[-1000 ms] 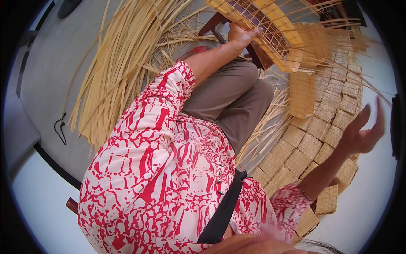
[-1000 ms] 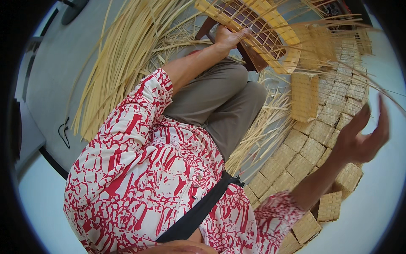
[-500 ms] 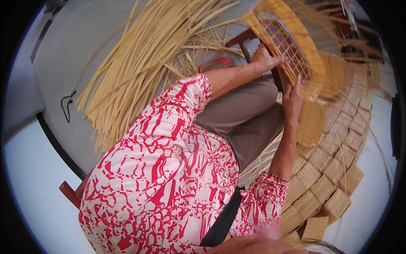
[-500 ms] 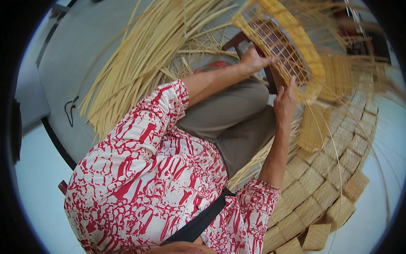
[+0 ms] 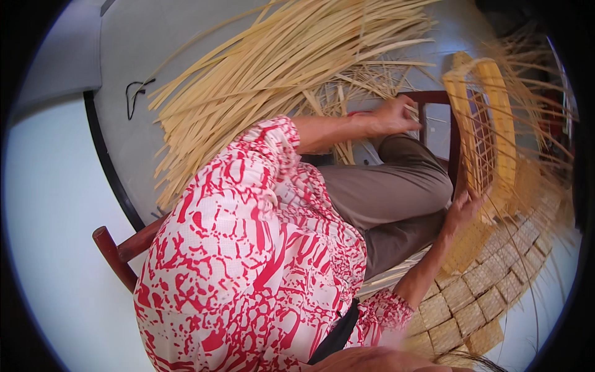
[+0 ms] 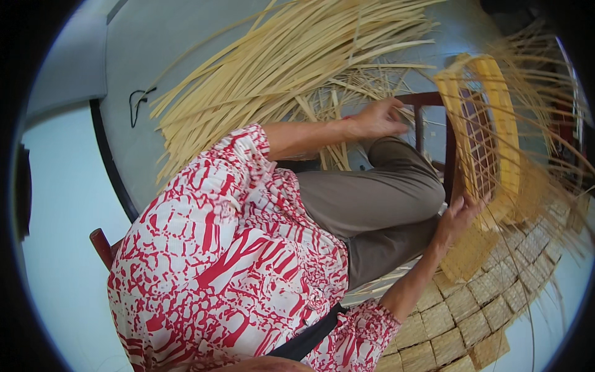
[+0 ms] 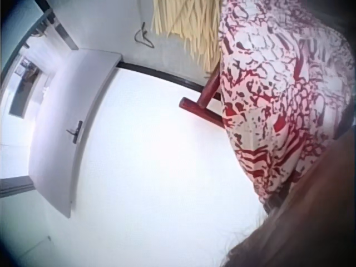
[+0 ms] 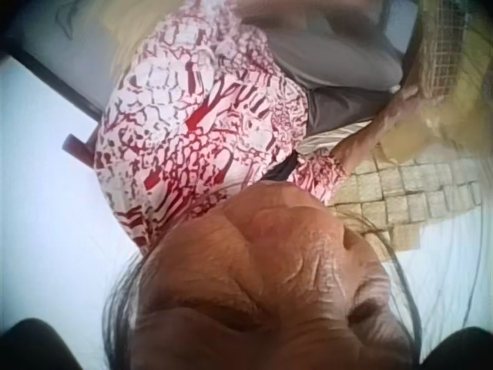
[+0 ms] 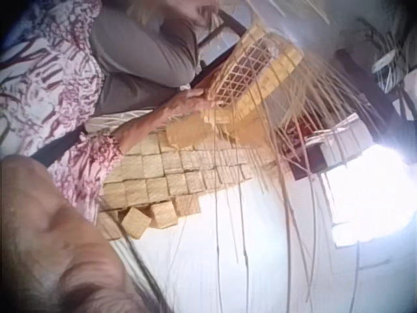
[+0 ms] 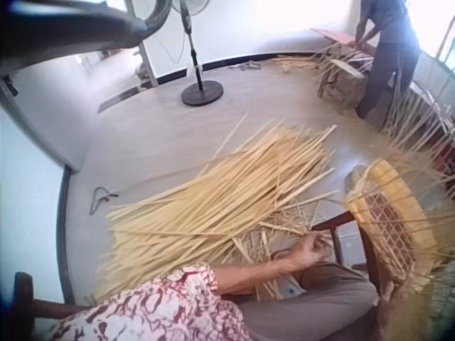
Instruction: The person weaves a basket by hand, interlacing thin bamboo strips into a growing rectangular frame. They repeatedly adjust the basket's position and tuck in loose ends to maintain the weave pattern.
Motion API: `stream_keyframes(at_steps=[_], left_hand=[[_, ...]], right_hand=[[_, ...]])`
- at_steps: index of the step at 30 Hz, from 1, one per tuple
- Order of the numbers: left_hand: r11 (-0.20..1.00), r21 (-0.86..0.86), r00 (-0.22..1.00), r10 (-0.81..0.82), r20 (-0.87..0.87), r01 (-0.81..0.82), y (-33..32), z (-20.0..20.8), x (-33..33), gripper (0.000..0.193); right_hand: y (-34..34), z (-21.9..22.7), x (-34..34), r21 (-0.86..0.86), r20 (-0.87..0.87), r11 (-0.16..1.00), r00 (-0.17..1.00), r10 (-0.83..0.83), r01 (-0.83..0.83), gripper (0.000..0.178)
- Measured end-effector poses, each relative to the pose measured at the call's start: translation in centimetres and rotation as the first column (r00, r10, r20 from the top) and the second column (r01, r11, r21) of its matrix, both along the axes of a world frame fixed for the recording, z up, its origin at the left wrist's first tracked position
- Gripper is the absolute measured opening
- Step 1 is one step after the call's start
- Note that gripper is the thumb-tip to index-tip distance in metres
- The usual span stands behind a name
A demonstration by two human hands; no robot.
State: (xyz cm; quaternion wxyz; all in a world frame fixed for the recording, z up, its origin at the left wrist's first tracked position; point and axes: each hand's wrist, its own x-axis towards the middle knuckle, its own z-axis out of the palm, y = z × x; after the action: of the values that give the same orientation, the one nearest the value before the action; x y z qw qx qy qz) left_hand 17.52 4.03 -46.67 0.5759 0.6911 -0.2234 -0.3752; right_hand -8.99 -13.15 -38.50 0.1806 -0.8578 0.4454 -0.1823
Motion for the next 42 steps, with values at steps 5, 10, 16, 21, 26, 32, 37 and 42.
stream_keyframes(at_steps=[5, 10, 16, 21, 26, 32, 37, 42], left_hand=[[0.921, 0.29, 0.944, 0.18, 0.277, -0.26, 14.1, -7.8, 7.7, 0.051], [0.595, 0.499, 0.739, 0.262, 0.621, -0.63, 26.1, -9.0, 14.3, 0.035], [0.454, 0.612, 0.732, 0.146, 0.666, -0.647, 29.2, -6.7, 20.6, 0.032], [0.461, 0.619, 0.714, 0.046, 0.698, -0.636, 31.1, -7.6, 23.3, 0.03], [0.431, 0.683, 0.748, -0.026, 0.663, -0.59, 30.1, -6.3, 28.2, 0.031], [0.38, 0.479, 0.554, 0.113, 0.825, -0.791, 30.7, -1.9, 26.7, 0.036], [0.563, 0.233, 0.405, 0.202, 0.892, -0.793, 27.0, -0.8, 24.5, 0.039], [0.638, 0.245, 0.404, 0.115, 0.907, -0.73, 25.0, -2.3, 20.0, 0.037]], right_hand=[[4.9, 2.9, -4.3, -0.034, 0.162, 0.999, 0.987, 0.008, -0.003, 0.051], [11.0, 6.5, -10.1, -0.131, 0.118, 0.99, 0.99, 0.076, -0.06, 0.044], [15.1, 7.5, -8.1, -0.134, 0.025, 0.973, 0.981, 0.192, -0.188, 0.042], [14.7, 8.8, -6.5, -0.133, -0.16, 0.909, 0.913, 0.375, -0.396, 0.038], [13.6, 12.3, -6.7, -0.007, -0.196, 0.921, 0.904, 0.38, -0.389, 0.037], [10.1, 10.5, -13.3, 0.056, -0.11, 0.91, 0.903, 0.416, -0.412, 0.031], [10.6, 9.1, -13.4, 0.073, -0.108, 0.932, 0.927, 0.36, -0.354, 0.033], [10.7, 8.9, -13.4, 0.124, -0.121, 0.927, 0.922, 0.368, -0.354, 0.035]])
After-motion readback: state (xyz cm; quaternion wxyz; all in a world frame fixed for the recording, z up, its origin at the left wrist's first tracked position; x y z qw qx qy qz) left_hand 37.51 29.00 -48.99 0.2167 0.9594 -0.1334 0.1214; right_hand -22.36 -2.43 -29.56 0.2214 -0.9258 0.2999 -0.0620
